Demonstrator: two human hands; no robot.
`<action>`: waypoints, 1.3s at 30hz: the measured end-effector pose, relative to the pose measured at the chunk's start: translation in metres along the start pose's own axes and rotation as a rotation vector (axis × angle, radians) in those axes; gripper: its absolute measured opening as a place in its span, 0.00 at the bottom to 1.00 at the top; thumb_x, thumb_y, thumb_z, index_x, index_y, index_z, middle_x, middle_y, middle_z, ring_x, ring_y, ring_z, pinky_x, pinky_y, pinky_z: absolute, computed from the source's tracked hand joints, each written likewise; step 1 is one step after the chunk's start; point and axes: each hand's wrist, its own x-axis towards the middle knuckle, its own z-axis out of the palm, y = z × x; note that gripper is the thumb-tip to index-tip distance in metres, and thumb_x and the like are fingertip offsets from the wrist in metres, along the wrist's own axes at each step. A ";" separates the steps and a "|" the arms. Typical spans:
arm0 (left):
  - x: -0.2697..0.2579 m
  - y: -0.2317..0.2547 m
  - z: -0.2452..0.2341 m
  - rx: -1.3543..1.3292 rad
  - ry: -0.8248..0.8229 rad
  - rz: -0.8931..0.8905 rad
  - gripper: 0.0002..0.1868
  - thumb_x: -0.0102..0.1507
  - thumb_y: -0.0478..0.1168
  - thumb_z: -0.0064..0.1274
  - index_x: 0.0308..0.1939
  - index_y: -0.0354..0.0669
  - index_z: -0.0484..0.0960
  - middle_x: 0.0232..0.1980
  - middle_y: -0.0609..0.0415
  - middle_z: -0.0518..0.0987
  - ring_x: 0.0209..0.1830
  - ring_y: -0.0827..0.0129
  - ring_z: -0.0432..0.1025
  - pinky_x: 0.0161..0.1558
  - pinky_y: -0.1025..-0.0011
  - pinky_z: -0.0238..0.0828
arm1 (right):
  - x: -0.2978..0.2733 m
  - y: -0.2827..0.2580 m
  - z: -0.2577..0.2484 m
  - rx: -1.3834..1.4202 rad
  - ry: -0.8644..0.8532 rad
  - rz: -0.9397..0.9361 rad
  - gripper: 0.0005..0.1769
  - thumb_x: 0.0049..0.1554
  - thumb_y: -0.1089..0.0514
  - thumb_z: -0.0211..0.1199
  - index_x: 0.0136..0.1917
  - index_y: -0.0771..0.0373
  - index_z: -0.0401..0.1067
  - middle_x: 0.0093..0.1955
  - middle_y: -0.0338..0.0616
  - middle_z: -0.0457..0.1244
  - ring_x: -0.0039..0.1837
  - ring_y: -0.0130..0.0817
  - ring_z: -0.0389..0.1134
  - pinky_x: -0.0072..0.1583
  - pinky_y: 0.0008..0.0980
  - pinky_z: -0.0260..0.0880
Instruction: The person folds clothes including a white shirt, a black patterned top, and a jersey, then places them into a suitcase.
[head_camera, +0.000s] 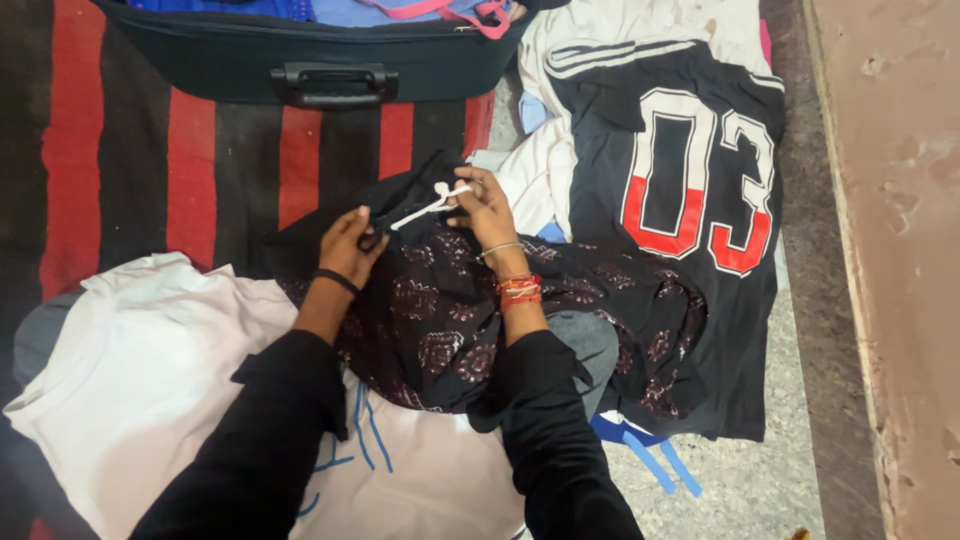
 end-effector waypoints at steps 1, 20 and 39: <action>-0.008 0.012 0.003 0.056 -0.020 -0.011 0.13 0.65 0.41 0.58 0.50 0.41 0.79 0.39 0.57 0.77 0.40 0.67 0.77 0.46 0.64 0.79 | -0.002 0.000 -0.001 -0.011 -0.015 -0.003 0.14 0.65 0.59 0.57 0.64 0.60 0.68 0.46 0.36 0.66 0.50 0.25 0.69 0.48 0.29 0.75; -0.043 0.159 0.062 0.319 -0.157 0.399 0.14 0.76 0.43 0.42 0.58 0.37 0.76 0.41 0.45 0.84 0.32 0.68 0.77 0.37 0.73 0.75 | -0.011 -0.014 0.002 -1.243 0.024 0.101 0.35 0.57 0.23 0.60 0.45 0.56 0.83 0.39 0.50 0.67 0.46 0.50 0.69 0.49 0.45 0.67; -0.093 0.158 0.103 0.307 -0.322 0.216 0.19 0.75 0.48 0.36 0.60 0.42 0.75 0.55 0.50 0.82 0.54 0.63 0.78 0.51 0.64 0.80 | -0.017 -0.016 0.015 -1.073 -0.257 -0.415 0.16 0.50 0.47 0.73 0.46 0.58 0.81 0.42 0.44 0.70 0.46 0.44 0.69 0.51 0.39 0.67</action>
